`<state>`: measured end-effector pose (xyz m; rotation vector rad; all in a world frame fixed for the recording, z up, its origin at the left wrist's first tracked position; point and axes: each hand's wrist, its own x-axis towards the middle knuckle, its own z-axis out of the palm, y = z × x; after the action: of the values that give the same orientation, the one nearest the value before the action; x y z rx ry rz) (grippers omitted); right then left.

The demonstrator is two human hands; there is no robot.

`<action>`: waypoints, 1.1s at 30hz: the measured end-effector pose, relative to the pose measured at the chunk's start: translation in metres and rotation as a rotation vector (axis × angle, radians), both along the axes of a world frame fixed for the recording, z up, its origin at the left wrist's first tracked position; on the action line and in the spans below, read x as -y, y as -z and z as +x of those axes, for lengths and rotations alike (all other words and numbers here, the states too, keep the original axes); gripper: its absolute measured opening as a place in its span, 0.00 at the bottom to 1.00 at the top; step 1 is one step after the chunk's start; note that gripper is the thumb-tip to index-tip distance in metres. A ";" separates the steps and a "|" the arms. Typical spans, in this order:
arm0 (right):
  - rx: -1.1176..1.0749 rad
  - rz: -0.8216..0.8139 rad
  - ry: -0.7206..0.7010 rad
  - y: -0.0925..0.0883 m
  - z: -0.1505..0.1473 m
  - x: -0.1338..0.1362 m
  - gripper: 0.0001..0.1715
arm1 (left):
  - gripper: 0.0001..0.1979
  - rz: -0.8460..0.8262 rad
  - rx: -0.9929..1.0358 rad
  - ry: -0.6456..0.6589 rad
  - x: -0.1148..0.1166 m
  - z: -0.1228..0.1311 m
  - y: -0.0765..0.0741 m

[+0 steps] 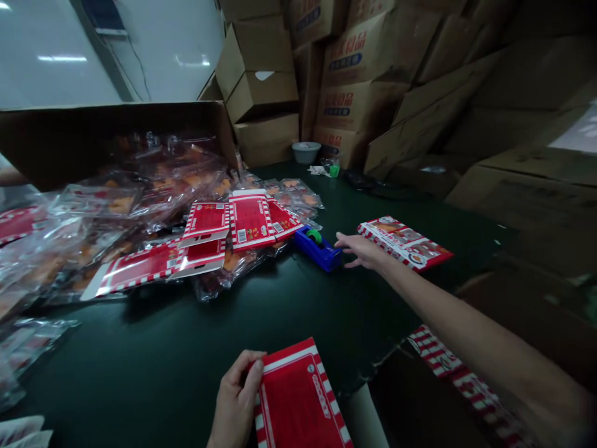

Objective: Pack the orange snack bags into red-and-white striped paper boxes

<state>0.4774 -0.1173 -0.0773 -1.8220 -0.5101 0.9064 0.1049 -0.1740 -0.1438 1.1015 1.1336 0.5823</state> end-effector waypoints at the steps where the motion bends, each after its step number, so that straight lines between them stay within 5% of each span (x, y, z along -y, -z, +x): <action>1: -0.011 -0.054 -0.026 -0.002 -0.001 -0.007 0.14 | 0.23 0.006 0.005 -0.007 0.001 0.000 0.000; 5: -0.005 -0.154 -0.072 -0.001 -0.010 -0.019 0.14 | 0.22 0.013 0.009 0.014 0.001 -0.002 0.001; 14: -0.122 -0.079 -0.033 0.005 -0.018 -0.020 0.13 | 0.23 0.028 0.042 0.031 -0.003 -0.006 0.007; 23: -0.178 0.340 0.107 0.029 -0.038 0.030 0.08 | 0.26 0.017 -0.025 -0.019 -0.001 -0.001 0.003; 33: -0.227 0.299 0.068 0.033 -0.038 0.053 0.04 | 0.26 0.037 -0.081 -0.048 0.001 0.002 0.000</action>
<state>0.4397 -0.1706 -0.1100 -1.4380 -0.4135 0.9232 0.1065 -0.1745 -0.1434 1.1405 1.2261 0.6021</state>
